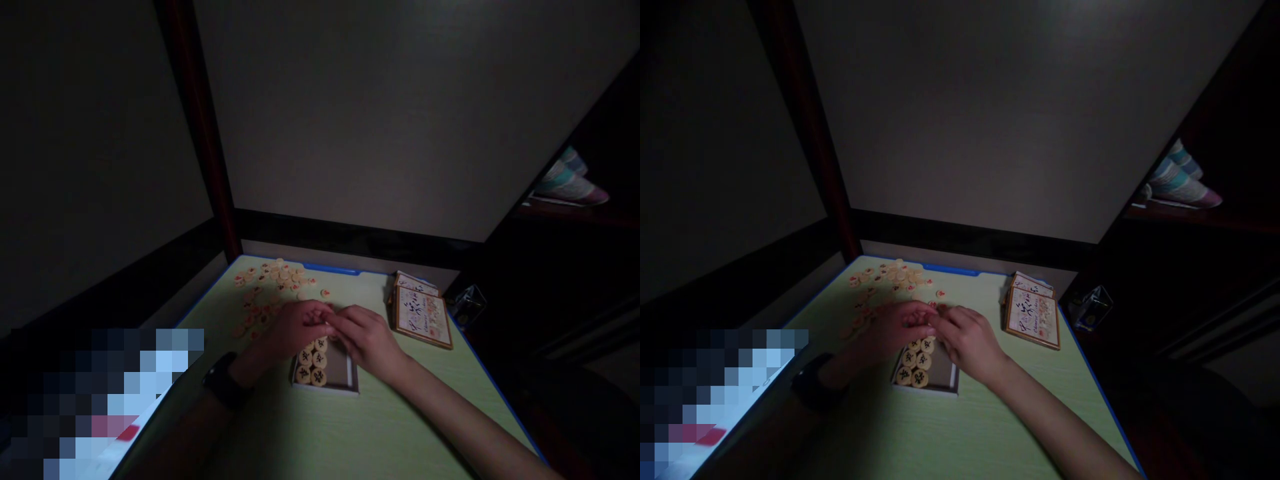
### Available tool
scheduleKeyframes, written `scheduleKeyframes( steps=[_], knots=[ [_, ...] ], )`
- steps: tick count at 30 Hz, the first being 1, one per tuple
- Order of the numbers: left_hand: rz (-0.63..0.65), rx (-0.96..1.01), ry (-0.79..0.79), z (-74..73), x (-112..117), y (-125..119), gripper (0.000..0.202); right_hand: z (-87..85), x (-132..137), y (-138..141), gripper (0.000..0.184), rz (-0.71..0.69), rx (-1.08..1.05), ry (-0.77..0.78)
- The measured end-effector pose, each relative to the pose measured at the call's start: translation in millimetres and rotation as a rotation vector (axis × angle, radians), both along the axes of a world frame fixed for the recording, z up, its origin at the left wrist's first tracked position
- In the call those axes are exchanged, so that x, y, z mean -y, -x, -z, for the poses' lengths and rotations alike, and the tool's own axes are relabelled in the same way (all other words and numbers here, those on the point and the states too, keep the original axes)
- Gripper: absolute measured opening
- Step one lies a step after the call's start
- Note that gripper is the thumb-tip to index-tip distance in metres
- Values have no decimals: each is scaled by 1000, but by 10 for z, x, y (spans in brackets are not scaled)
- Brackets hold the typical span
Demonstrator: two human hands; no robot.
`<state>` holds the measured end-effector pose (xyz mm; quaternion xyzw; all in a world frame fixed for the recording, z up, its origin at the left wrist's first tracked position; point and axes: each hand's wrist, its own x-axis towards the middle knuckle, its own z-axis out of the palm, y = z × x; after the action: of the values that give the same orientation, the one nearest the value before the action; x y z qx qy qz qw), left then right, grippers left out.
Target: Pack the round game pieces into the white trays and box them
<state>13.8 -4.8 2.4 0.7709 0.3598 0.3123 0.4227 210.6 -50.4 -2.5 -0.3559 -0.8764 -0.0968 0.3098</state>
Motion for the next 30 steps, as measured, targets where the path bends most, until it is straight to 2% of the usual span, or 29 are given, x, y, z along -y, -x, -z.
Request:
scheduleKeyframes(
  steps=[2,4,8,10,14,22,30],
  knots=[
    [42,-15,-19,38,8,-15,16,15,-3,-61,30,-8,106,-99],
    [26,-101,-94,49,-5,6,17,10,-11,-128,32,7,182,-96],
    [-63,-318,-305,36,-62,88,19,-97,-25,-220,29,119,213,170],
    [-84,-407,-386,54,-102,120,24,-171,-30,-238,28,122,213,312],
    [-115,-501,-460,115,-172,159,28,-265,-40,-253,26,88,220,432],
    [-224,-612,-506,75,-236,246,36,-212,-55,-243,21,85,265,489],
    [-215,-674,-521,146,-274,275,39,-194,-64,-254,24,112,256,417]
  ],
)
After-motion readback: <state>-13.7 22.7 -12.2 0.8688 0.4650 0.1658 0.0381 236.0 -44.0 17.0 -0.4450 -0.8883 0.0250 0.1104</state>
